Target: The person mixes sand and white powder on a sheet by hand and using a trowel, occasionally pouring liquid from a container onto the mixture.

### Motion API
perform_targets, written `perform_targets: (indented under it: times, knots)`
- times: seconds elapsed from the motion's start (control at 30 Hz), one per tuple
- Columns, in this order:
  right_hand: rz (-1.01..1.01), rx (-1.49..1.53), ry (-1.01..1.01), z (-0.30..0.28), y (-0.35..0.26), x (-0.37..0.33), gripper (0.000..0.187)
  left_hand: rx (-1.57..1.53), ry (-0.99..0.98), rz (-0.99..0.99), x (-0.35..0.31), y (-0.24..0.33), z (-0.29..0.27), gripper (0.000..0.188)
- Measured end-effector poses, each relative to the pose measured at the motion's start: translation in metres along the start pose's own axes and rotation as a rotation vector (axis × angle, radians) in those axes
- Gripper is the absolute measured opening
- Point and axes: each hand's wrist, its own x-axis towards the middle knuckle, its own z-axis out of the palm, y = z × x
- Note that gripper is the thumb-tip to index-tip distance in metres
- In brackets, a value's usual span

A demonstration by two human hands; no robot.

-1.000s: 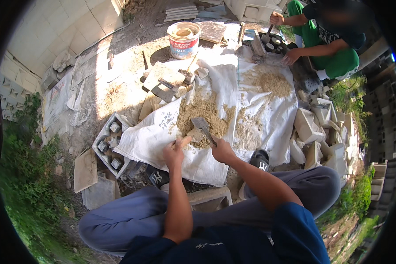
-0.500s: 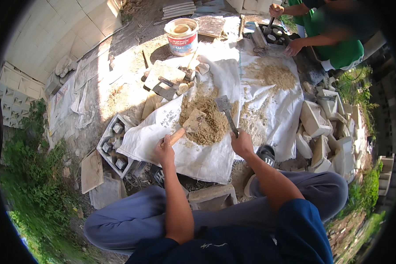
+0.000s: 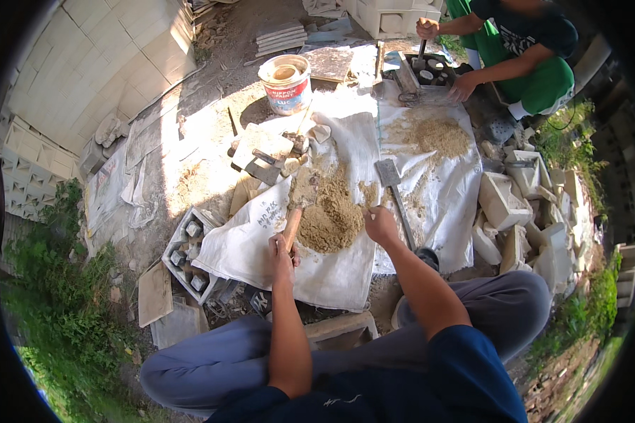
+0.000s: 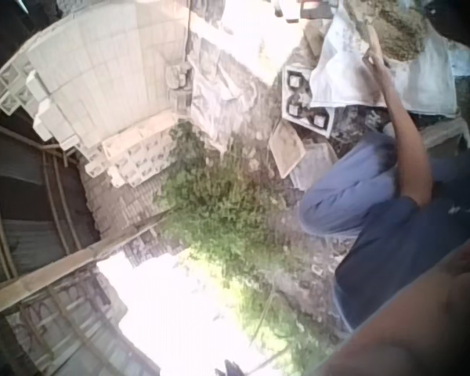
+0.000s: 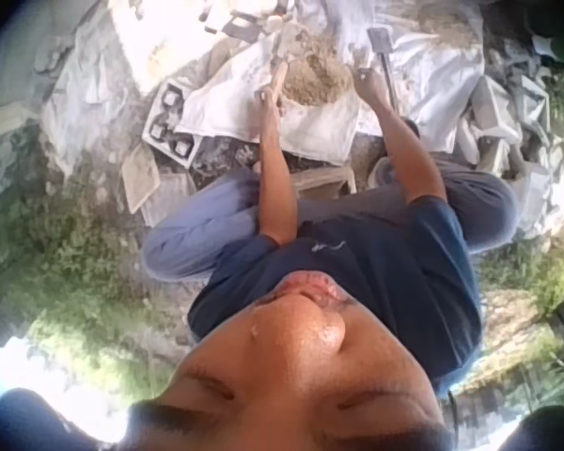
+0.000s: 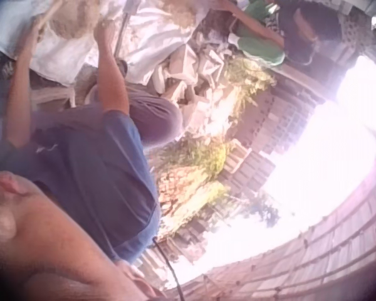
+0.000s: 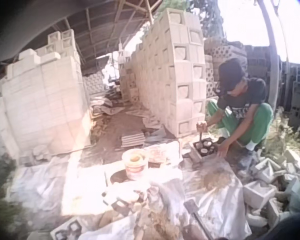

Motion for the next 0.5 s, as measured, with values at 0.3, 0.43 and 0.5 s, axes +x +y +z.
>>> perform_targets:
  times: [0.3,0.43,0.5]
  knots:
    - [0.304,1.205,-0.661,0.051,-0.083,0.036,0.041,0.151,-0.183,0.073,-0.01,0.008,0.032,0.044]
    - [0.442,1.135,-0.411,0.05,-0.082,0.043,0.032,0.37,-0.199,0.223,-0.004,0.006,0.018,0.041]
    - [0.309,0.762,-0.262,0.041,-0.068,0.046,0.035,0.386,-0.094,0.189,-0.018,0.017,0.007,0.037]
